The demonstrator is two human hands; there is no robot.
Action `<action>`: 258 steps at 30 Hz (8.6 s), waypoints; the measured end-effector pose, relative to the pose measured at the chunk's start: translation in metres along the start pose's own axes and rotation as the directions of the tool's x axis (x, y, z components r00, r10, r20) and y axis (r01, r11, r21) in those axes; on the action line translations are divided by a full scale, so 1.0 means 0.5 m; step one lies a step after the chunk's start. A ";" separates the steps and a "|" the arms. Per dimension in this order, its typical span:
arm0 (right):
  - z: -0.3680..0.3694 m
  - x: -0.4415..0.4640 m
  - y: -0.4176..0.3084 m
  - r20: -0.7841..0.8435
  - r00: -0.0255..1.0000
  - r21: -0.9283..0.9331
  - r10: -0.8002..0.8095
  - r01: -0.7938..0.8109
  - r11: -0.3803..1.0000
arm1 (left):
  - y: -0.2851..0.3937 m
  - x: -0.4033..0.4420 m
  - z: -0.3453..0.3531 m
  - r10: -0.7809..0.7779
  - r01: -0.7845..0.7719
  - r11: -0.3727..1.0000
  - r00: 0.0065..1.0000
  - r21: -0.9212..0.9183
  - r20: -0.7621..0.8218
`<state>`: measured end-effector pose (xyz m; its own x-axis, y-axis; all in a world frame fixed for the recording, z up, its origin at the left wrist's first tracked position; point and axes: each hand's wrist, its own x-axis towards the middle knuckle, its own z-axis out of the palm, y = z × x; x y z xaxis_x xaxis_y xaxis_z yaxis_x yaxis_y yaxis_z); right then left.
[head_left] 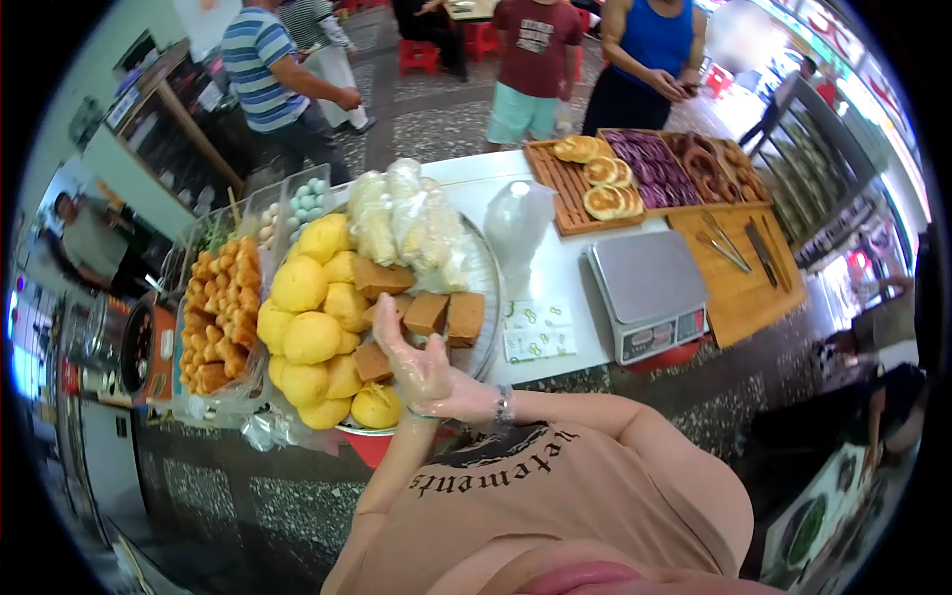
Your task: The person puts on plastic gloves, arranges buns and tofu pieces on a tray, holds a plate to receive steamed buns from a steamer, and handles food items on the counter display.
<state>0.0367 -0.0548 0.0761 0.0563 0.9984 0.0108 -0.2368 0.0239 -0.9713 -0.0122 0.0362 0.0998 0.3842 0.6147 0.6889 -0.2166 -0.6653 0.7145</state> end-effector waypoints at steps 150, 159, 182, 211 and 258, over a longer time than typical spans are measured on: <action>-0.180 -0.051 0.302 -0.003 0.942 -0.747 -0.337 0.222 0.627 | -0.060 -0.168 0.056 0.044 -0.189 0.972 0.725 0.137 0.688; -0.177 0.003 0.350 0.057 0.896 -0.856 -0.440 0.271 0.441 | -0.069 -0.167 0.062 0.040 -0.090 0.995 0.713 0.036 0.700; -0.214 -0.048 0.219 0.276 0.961 -0.872 -0.015 0.257 0.417 | 0.001 -0.229 0.107 -0.235 0.079 0.921 0.893 0.381 0.383; -0.205 -0.033 0.119 0.473 0.854 -0.791 -0.216 0.520 0.322 | 0.059 -0.353 0.080 -0.456 0.207 0.491 0.889 0.846 0.047; -0.075 -0.009 0.174 -0.290 0.849 -0.953 -0.441 -0.217 0.209 | -0.119 -0.208 -0.163 -0.090 -0.020 0.990 0.658 0.137 0.748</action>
<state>0.0520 -0.0592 -0.0175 0.4337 0.8221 0.3688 0.8629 -0.2612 -0.4325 -0.1123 0.0461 -0.0043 0.9435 0.1472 0.2970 -0.0993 -0.7294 0.6768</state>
